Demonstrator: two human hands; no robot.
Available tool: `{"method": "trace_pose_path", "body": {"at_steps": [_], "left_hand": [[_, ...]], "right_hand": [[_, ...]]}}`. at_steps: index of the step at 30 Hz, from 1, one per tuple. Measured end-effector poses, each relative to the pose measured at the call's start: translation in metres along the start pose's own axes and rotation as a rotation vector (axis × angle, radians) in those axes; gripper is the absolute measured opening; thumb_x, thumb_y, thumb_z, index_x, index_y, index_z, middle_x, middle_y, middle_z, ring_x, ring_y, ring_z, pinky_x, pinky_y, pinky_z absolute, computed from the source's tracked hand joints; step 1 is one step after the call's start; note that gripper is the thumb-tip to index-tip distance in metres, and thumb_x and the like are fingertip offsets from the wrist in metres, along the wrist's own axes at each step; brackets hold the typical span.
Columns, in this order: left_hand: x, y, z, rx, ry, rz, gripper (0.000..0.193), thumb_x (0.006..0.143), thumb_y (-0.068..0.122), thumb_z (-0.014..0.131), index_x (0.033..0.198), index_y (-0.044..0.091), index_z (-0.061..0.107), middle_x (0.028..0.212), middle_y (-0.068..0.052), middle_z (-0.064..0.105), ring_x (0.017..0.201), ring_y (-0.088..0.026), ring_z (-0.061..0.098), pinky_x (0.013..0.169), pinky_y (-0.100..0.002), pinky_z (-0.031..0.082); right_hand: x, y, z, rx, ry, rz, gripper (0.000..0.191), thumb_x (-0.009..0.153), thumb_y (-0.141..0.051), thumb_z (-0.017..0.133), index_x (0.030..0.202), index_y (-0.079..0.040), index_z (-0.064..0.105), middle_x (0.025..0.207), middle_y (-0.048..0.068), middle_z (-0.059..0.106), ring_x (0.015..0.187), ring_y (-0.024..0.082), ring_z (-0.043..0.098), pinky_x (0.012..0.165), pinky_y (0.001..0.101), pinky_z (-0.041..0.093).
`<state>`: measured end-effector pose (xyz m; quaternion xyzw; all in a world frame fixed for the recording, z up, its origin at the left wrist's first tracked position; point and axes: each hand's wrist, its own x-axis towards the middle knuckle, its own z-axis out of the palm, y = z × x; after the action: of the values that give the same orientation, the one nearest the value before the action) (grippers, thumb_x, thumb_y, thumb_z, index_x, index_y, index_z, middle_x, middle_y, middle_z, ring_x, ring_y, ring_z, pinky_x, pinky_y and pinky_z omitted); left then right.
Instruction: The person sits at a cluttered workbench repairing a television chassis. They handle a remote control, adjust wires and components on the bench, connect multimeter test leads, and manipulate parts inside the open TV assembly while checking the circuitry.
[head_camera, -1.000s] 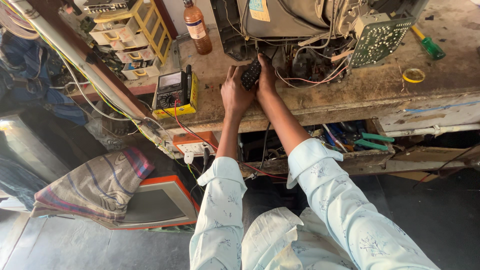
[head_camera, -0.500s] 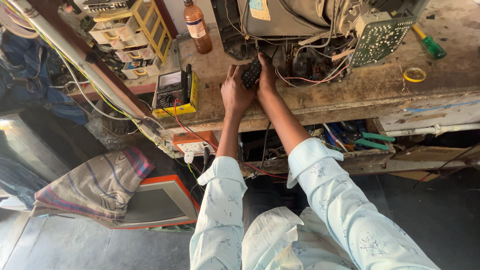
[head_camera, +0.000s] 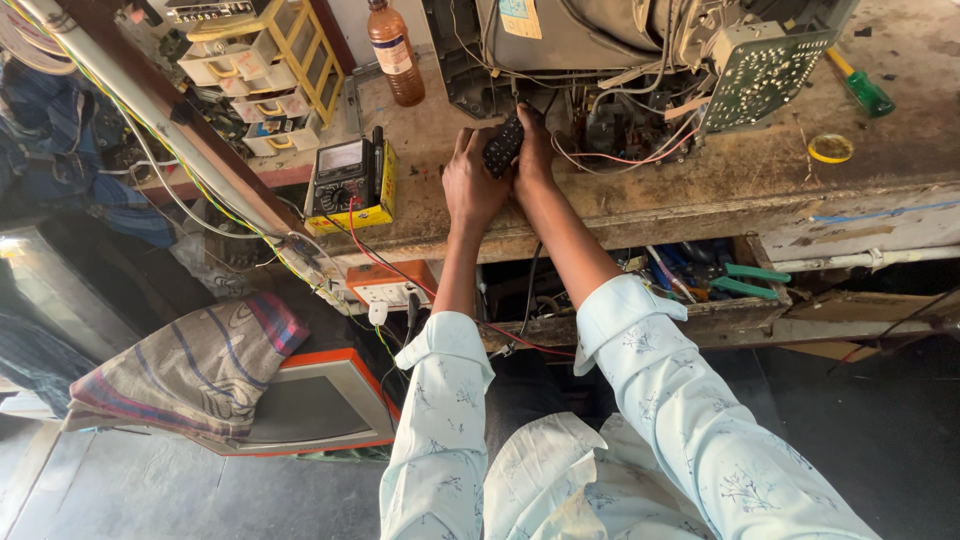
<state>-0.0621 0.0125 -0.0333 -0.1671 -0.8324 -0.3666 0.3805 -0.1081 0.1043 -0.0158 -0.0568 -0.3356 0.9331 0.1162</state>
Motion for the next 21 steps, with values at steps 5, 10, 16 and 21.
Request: {"method": "trace_pose_path", "body": {"at_steps": [5, 10, 16, 21], "left_hand": [[0.0, -0.001, 0.0, 0.001, 0.001, 0.001, 0.05, 0.073, 0.019, 0.087, 0.118, 0.012, 0.066, 0.112, -0.009, 0.065, 0.096, -0.039, 0.069, 0.078, -0.05, 0.055], [0.0, -0.003, 0.0, 0.003, 0.0, -0.004, 0.048, 0.073, 0.02, 0.087, 0.116, 0.013, 0.067, 0.112, -0.009, 0.066, 0.096, -0.039, 0.069, 0.079, -0.05, 0.055], [0.0, -0.005, 0.001, -0.001, -0.004, -0.028, 0.045, 0.075, 0.021, 0.085, 0.115, 0.015, 0.067, 0.112, -0.009, 0.066, 0.096, -0.039, 0.069, 0.077, -0.051, 0.054], [-0.001, -0.012, 0.002, 0.005, -0.004, -0.043, 0.046, 0.074, 0.021, 0.086, 0.115, 0.017, 0.067, 0.114, -0.008, 0.065, 0.098, -0.039, 0.069, 0.078, -0.051, 0.055]], "right_hand": [[0.002, 0.001, 0.001, 0.004, -0.022, -0.005, 0.03, 0.085, -0.036, 0.077, 0.102, -0.012, 0.071, 0.086, 0.0, 0.065, 0.076, 0.014, 0.063, 0.069, 0.033, 0.053], [0.001, 0.002, 0.001, -0.01, -0.068, -0.085, 0.033, 0.087, -0.036, 0.077, 0.107, -0.011, 0.07, 0.091, 0.001, 0.064, 0.082, 0.014, 0.063, 0.074, 0.0326, 0.052], [0.002, 0.005, 0.0, -0.013, -0.028, -0.005, 0.037, 0.084, -0.039, 0.078, 0.104, -0.008, 0.069, 0.09, 0.001, 0.066, 0.081, 0.015, 0.066, 0.072, 0.0341, 0.055], [0.005, 0.01, 0.001, 0.046, -0.083, -0.018, 0.038, 0.083, -0.039, 0.082, 0.098, -0.009, 0.066, 0.087, 0.002, 0.066, 0.077, 0.017, 0.066, 0.071, 0.0354, 0.056]]}}
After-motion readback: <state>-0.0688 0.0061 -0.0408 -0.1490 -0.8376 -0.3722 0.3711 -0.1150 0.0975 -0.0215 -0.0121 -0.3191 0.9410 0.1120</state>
